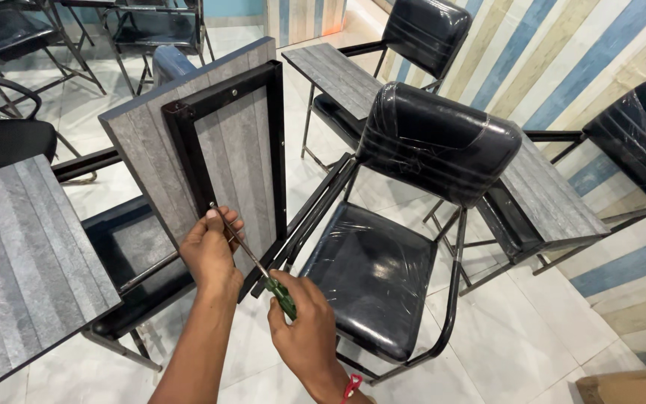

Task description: The person uses a screwdriver to tighten screws on the underside of a chair seat and then on the backrest frame. They manipulate the chair to access different screw locations and continue securing the components together.

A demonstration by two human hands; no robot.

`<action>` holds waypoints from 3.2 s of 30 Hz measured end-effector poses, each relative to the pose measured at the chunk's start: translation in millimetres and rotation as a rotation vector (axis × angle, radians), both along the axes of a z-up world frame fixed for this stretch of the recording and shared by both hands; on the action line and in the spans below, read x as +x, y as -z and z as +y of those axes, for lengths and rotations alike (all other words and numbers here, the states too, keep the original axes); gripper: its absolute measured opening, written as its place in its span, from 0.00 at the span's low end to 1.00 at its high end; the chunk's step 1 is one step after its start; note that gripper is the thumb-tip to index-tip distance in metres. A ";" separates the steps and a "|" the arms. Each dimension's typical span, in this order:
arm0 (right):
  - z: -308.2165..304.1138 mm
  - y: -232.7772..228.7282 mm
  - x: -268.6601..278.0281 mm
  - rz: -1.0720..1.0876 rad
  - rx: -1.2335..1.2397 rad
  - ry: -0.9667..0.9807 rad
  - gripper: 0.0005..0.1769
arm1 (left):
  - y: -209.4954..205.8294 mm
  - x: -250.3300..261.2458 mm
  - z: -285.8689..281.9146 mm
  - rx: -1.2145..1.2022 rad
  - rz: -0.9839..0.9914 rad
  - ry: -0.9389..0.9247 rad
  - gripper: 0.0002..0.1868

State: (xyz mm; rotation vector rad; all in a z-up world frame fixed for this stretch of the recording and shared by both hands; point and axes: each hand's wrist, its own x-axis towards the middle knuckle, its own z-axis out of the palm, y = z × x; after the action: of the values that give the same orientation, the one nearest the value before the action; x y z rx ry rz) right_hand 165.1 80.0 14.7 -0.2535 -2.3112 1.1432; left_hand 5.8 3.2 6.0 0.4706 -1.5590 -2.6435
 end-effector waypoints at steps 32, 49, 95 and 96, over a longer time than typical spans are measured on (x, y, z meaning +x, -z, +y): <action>65.8 -31.0 -47.8 -0.436 -0.721 -0.356 0.19 | -26.7 -24.4 0.5 0.274 -0.272 -0.004 0.06; 82.8 -46.3 -48.5 -0.583 -1.468 -0.510 0.17 | -36.7 -25.7 6.1 0.308 -0.298 -0.029 0.08; 72.2 -50.4 -42.2 -0.565 -0.993 -0.423 0.16 | 19.3 -67.7 -4.1 0.505 -0.303 0.048 0.20; 74.8 -46.4 -44.5 -0.570 -1.054 -0.463 0.16 | 20.1 -68.8 -3.7 0.513 -0.303 0.047 0.20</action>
State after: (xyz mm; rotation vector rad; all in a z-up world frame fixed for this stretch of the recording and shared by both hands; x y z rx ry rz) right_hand 120.7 154.7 61.1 -0.4747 -1.9864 2.7676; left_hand -63.0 -0.5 -14.1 0.8989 -0.9202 -3.1172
